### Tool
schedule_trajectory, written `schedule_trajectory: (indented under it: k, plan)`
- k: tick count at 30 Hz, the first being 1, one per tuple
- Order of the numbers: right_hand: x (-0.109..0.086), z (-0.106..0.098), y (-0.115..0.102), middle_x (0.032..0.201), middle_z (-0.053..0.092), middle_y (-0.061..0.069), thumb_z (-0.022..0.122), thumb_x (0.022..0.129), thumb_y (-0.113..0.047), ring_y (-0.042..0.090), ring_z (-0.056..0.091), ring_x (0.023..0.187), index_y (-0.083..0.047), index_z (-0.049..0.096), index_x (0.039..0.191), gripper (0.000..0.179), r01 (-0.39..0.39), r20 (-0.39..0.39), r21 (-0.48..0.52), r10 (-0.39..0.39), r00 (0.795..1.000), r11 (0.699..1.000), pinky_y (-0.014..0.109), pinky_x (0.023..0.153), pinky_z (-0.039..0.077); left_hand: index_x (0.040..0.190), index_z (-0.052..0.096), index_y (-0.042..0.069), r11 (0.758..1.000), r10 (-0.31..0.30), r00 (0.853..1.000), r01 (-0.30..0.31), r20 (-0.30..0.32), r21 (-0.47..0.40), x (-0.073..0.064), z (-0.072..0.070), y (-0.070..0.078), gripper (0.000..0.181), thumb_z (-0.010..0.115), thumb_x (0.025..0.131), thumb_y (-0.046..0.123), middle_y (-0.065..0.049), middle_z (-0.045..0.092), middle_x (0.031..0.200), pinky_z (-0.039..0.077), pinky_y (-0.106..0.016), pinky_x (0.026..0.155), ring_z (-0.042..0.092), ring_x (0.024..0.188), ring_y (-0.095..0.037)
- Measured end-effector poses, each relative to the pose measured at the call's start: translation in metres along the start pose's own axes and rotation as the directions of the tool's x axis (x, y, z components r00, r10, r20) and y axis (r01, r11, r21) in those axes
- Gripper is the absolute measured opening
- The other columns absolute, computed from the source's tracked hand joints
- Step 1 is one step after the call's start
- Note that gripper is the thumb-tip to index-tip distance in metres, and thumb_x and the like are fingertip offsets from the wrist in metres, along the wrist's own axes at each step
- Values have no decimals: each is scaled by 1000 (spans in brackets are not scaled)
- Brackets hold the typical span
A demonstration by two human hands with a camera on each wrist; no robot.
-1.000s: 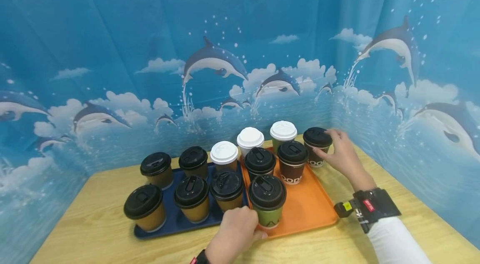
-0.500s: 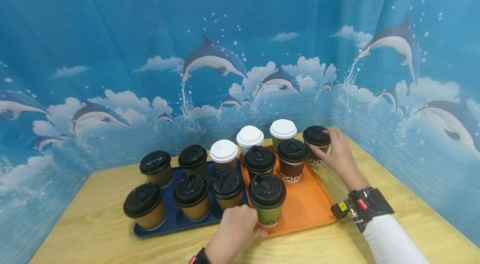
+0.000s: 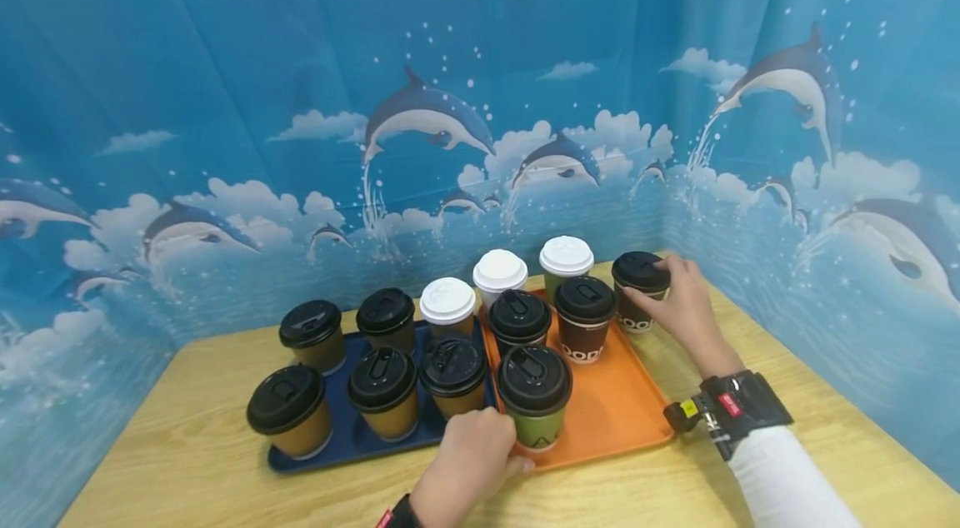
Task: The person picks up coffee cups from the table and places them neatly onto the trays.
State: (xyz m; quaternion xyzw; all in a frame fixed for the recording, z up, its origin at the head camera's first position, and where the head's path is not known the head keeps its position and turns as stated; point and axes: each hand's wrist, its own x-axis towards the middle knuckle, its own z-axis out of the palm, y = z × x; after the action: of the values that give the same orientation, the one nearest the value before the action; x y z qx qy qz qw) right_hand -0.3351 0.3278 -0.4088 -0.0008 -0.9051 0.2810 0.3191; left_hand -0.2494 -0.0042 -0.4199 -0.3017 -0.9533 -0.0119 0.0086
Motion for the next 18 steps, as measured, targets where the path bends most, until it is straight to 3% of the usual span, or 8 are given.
schedule_trajectory:
  k: [6, 12, 18]
  plan:
    - [5, -20, 3, 109, 49, 33, 86, 81, -29, 47, 50, 98, 13, 46, 113, 66, -33, 121, -32, 37, 992, 999, 61, 81, 45, 62, 61, 17, 1000, 0, 1000, 0, 8, -1, 0, 0, 0, 46, 80, 79, 56, 5, 51, 59, 45, -33, 46, 54, 52, -12]
    - [8, -38, 0, 100, 43, 24, 86, 80, -34, 38, 44, 89, 5, 42, 105, 64, -18, 266, -91, 41, 963, 996, 51, 73, 42, 63, 62, 16, 1000, 2, 1000, -2, 4, -7, 0, -1, 0, 45, 80, 79, 54, 6, 51, 59, 45, -33, 46, 54, 53, -12]
    - [9, -50, -7, 98, 40, 20, 87, 79, -37, 34, 42, 85, 0, 40, 99, 63, -3, 348, -121, 45, 936, 993, 46, 70, 39, 62, 60, 17, 1000, 10, 1000, -10, -10, -7, -1, -1, 0, 46, 81, 78, 54, 6, 51, 59, 44, -33, 46, 54, 53, -11]
